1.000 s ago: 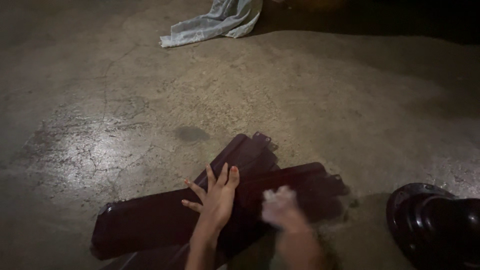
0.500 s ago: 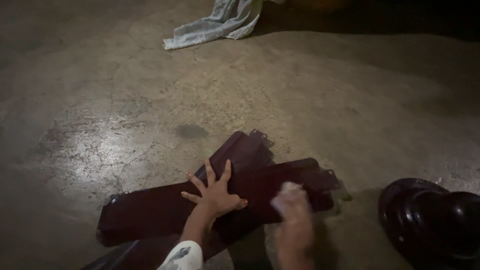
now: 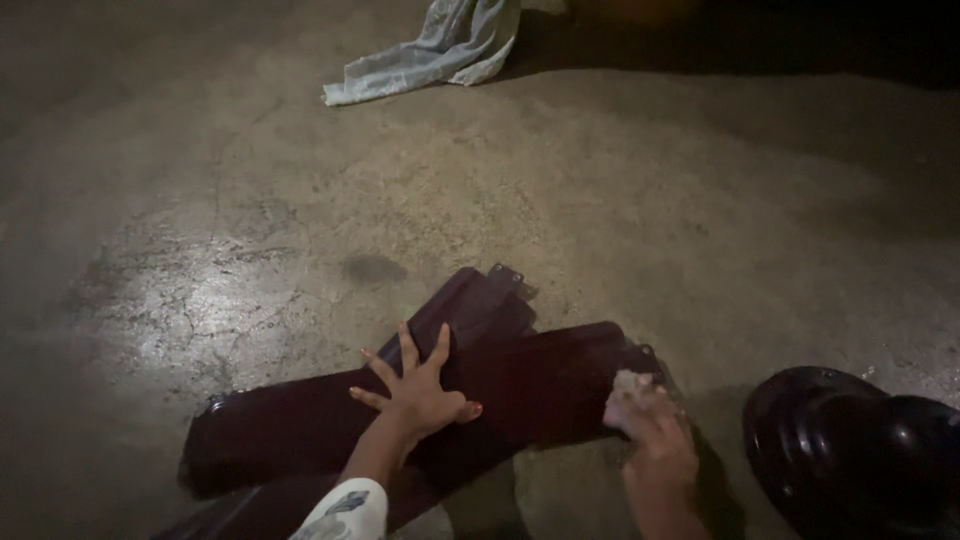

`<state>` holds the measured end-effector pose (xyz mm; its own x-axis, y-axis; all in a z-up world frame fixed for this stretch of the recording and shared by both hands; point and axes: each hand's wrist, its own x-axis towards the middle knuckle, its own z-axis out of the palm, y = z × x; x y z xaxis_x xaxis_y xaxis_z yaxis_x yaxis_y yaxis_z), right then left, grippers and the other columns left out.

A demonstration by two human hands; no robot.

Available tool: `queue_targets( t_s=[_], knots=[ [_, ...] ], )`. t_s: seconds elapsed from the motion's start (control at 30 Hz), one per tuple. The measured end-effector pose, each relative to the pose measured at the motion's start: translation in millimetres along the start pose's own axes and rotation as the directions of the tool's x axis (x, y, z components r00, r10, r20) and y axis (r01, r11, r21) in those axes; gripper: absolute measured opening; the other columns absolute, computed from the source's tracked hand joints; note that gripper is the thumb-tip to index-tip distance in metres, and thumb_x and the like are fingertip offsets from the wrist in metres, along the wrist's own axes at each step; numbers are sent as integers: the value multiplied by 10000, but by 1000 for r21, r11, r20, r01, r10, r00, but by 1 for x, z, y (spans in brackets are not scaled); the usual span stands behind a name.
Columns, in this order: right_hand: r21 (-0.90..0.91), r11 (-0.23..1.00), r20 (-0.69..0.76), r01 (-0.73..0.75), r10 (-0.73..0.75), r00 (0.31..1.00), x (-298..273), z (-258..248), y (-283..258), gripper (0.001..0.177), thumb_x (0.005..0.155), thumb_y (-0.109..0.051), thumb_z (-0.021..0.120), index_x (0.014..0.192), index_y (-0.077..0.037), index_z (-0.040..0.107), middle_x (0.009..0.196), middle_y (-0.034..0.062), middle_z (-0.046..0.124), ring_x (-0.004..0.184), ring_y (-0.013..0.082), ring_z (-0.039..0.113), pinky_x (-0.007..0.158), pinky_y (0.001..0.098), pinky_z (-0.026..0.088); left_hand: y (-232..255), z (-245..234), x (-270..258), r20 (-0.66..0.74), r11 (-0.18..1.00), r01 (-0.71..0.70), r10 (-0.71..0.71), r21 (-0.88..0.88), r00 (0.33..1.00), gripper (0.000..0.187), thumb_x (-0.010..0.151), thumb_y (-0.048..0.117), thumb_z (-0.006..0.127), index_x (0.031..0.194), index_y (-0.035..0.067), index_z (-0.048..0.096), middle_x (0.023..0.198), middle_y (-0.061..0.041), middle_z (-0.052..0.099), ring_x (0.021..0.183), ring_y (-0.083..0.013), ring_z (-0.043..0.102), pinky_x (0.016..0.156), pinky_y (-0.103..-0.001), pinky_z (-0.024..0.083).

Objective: The person wipes a maroon ceiling fan blade with a cloth, then attaches it to the fan motor housing using a screwdriver to tighten the screws. The person repeats the process for a second blade.

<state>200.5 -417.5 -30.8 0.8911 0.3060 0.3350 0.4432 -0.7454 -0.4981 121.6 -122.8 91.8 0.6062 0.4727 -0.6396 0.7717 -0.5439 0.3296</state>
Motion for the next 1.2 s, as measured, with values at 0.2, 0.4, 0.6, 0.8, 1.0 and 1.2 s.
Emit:
queue_targets(
  t_s=[0.2, 0.4, 0.6, 0.8, 1.0, 1.2],
  knots=[
    [126, 887, -57, -444, 454, 889, 4, -3, -60, 724, 695, 206, 583, 1333, -131, 637, 1430, 156, 547, 1353, 344, 497, 1136, 441, 378, -1, 4, -3, -7, 1000, 11, -11, -1, 1000, 1199, 745, 507, 851, 1623, 504, 35, 1696, -32, -349, 1433, -560, -425, 1107, -825, -138],
    [-19, 976, -22, -215, 215, 976, 1, 11, -133, 473, 803, 134, 585, 1089, -192, 773, 1333, 55, 649, 1397, 280, 496, 1217, 441, 355, -1, 8, 3, -3, 1000, 22, -22, 11, 1000, 1229, 726, 462, 858, 1621, 520, 17, 1694, -33, -359, 1444, -561, -403, 1106, -837, -113],
    [131, 967, 210, 219, -243, 947, -12, 8, -147, 506, 813, 171, 547, 1161, -141, 741, 1359, 75, 642, 1400, 279, 494, 1214, 450, 332, -6, 10, 8, -40, 1000, -17, 17, 0, 999, 1193, 736, 409, 811, 1629, 530, 28, 1692, -33, -361, 1422, -574, -421, 1080, -855, -136],
    [-64, 979, 207, 191, -175, 963, 24, -25, -86, 554, 780, 184, 564, 1172, -164, 743, 1398, 63, 645, 1407, 300, 483, 1245, 500, 281, -2, 3, 1, 5, 1000, 9, -9, -14, 1000, 1218, 724, 508, 854, 1625, 499, 35, 1690, -35, -360, 1430, -564, -431, 1093, -841, -136],
    [-172, 969, 96, -178, 196, 976, 52, -41, -83, 537, 805, 163, 579, 1224, -143, 719, 1335, 91, 668, 1374, 341, 514, 1237, 499, 314, 5, -2, -7, 44, 999, 34, -33, -34, 998, 1218, 735, 493, 855, 1628, 499, 27, 1693, -34, -365, 1443, -543, -429, 1106, -827, -141],
    [113, 988, 7, 102, -104, 995, 48, -13, -136, 426, 846, 178, 533, 1135, -78, 712, 1292, 113, 667, 1298, 280, 595, 1200, 437, 415, 0, 6, 5, -16, 1000, 7, -7, -18, 1000, 1170, 755, 473, 817, 1626, 506, 36, 1694, -30, -347, 1449, -545, -414, 1092, -833, -159]
  ],
)
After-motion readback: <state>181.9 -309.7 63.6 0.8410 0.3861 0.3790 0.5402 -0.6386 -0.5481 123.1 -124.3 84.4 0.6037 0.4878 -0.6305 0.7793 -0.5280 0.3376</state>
